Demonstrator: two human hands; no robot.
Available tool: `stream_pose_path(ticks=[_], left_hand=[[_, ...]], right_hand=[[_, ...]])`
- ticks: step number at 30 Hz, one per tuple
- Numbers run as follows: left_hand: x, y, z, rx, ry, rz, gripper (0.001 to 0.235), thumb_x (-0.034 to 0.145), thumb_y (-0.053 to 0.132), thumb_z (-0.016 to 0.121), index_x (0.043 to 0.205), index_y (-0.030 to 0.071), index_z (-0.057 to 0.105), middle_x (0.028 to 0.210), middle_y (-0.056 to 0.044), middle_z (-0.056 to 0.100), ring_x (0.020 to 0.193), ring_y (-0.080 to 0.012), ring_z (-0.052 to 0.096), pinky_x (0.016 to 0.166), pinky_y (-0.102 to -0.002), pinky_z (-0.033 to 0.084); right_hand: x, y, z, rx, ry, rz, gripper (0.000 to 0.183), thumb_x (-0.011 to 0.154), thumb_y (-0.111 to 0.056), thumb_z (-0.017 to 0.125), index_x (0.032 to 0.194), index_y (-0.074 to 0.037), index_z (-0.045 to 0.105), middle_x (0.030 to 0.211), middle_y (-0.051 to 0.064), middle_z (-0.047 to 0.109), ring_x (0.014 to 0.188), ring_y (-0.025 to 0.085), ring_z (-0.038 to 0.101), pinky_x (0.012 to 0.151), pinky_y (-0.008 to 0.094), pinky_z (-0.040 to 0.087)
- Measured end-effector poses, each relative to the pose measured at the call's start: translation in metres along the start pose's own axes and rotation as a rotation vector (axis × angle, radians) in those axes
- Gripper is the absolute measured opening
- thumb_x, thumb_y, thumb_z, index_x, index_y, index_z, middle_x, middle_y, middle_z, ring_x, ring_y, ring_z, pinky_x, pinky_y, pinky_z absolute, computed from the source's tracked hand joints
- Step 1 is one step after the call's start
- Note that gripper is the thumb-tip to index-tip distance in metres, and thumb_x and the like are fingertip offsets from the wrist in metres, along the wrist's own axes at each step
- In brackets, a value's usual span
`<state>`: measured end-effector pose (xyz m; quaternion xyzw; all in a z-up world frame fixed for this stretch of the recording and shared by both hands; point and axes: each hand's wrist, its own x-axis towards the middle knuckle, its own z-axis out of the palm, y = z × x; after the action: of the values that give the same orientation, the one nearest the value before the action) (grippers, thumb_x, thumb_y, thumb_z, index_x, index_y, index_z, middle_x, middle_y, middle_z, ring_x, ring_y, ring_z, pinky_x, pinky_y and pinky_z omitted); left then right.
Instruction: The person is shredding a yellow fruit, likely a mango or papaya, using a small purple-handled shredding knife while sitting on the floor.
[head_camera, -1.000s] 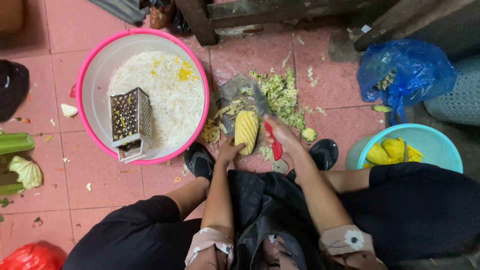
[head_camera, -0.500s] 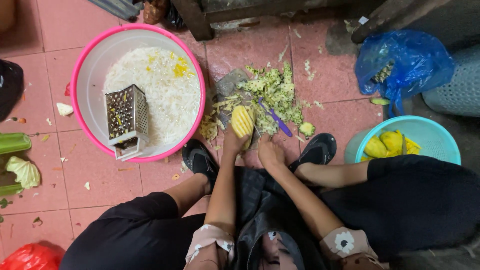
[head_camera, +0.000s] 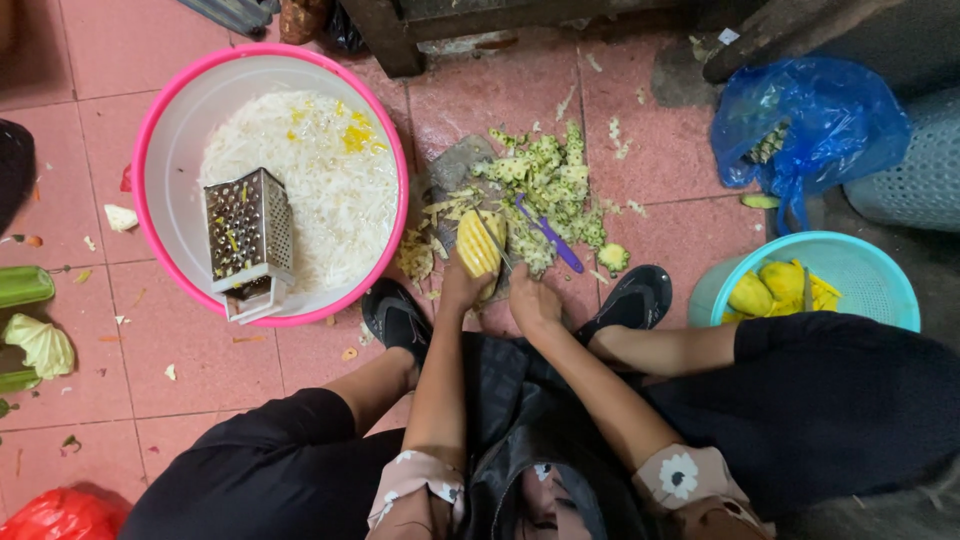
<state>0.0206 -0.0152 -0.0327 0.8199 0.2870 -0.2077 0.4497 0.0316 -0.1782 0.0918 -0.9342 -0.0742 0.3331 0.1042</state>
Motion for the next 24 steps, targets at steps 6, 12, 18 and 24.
stream_pose_path(ticks=[6, 12, 18, 24], left_hand=[[-0.005, 0.012, -0.016, -0.036, -0.021, 0.027, 0.093, 0.075, 0.045, 0.086, 0.143, 0.009, 0.034, 0.114, -0.034, 0.06, 0.118, -0.0523, 0.06, 0.102, -0.056, 0.05], [-0.009, -0.008, -0.019, -0.063, -0.026, 0.054, 0.088, 0.078, 0.045, 0.082, 0.144, 0.009, 0.036, 0.119, -0.037, 0.062, 0.122, -0.0517, 0.057, 0.103, -0.057, 0.048], [-0.004, -0.016, -0.016, -0.087, -0.021, 0.045, 0.085, 0.074, 0.043, 0.085, 0.139, 0.01, 0.042, 0.115, -0.03, 0.066, 0.118, -0.0463, 0.062, 0.098, -0.054, 0.052], [-0.012, -0.003, -0.02, -0.094, -0.017, 0.032, 0.08, 0.071, 0.042, 0.087, 0.13, 0.008, 0.045, 0.113, -0.029, 0.067, 0.115, -0.046, 0.063, 0.095, -0.053, 0.053]], right_hand=[[0.048, -0.014, 0.005, 0.081, -0.025, -0.039, 0.022, 0.105, -0.021, 0.026, 0.117, -0.009, 0.041, 0.095, 0.025, 0.075, 0.097, 0.041, 0.074, 0.087, 0.055, 0.059], [0.062, -0.042, -0.001, 0.117, -0.086, -0.02, 0.025, 0.102, -0.022, 0.033, 0.12, -0.009, 0.044, 0.103, 0.027, 0.074, 0.102, 0.046, 0.071, 0.087, 0.061, 0.056], [0.017, -0.037, -0.015, 0.131, -0.098, -0.03, 0.022, 0.102, -0.02, 0.032, 0.117, -0.007, 0.042, 0.104, 0.03, 0.072, 0.102, 0.05, 0.07, 0.088, 0.064, 0.055], [0.003, -0.034, -0.018, 0.059, -0.049, -0.047, 0.024, 0.102, -0.014, 0.024, 0.114, -0.006, 0.044, 0.1, 0.027, 0.072, 0.096, 0.049, 0.072, 0.084, 0.06, 0.057]])
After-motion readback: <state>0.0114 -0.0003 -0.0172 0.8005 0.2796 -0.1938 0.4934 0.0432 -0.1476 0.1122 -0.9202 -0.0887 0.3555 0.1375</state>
